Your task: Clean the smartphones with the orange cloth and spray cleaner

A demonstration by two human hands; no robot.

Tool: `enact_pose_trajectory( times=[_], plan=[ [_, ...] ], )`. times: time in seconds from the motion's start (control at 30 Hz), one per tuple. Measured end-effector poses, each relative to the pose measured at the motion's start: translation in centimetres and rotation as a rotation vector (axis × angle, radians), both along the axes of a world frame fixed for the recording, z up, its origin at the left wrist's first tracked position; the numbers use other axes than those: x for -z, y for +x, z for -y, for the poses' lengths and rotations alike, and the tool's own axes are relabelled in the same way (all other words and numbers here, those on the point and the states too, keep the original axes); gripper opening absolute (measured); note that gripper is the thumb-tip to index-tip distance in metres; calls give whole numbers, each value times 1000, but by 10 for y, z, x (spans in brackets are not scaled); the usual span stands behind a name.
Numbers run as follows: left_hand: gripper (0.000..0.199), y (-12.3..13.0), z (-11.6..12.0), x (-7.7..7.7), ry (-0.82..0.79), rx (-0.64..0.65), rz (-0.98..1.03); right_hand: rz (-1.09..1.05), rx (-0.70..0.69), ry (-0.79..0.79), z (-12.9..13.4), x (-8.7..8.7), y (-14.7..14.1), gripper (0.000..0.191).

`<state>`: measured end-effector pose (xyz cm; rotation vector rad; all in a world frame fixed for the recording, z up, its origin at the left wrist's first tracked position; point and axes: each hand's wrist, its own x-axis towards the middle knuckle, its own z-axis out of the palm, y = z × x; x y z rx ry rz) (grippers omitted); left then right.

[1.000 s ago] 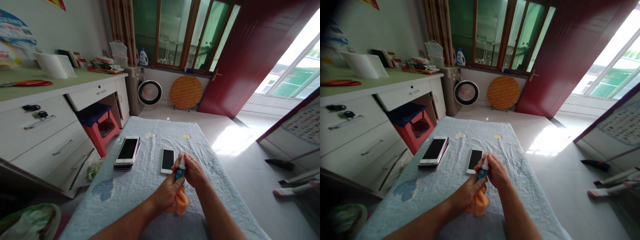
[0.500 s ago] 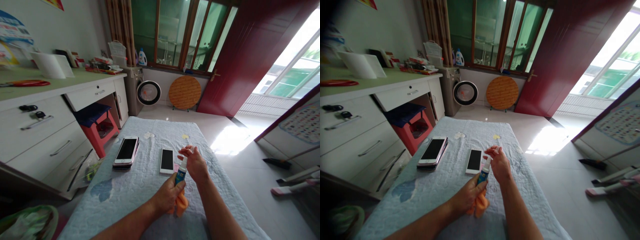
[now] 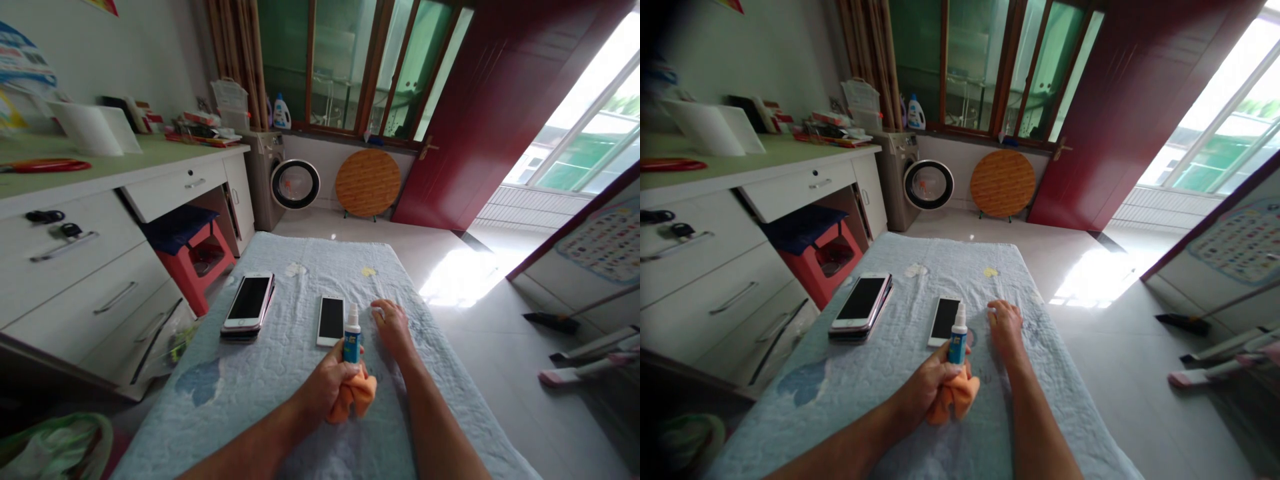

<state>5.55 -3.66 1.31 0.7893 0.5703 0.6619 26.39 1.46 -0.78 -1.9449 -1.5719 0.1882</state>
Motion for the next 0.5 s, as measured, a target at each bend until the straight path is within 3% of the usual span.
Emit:
enact_pose_trajectory(
  times=[0.13, 0.23, 0.37, 0.5],
  plan=[
    [33, 0, 0, 0, 14, -14, 10, 76, 21, 4, 3, -3, -1, 28],
    [28, 0, -1, -1, 37, -33, 31, 74, 29, 171, 6, -16, -10, 32],
    [34, 2, -1, -5, 14, -25, 48, 17, -95, 401, 13, -38, -27, 27],
    [36, 2, 0, -8, 20, -32, 52, 8, -73, 399, 13, -37, -29, 21]
  ],
)
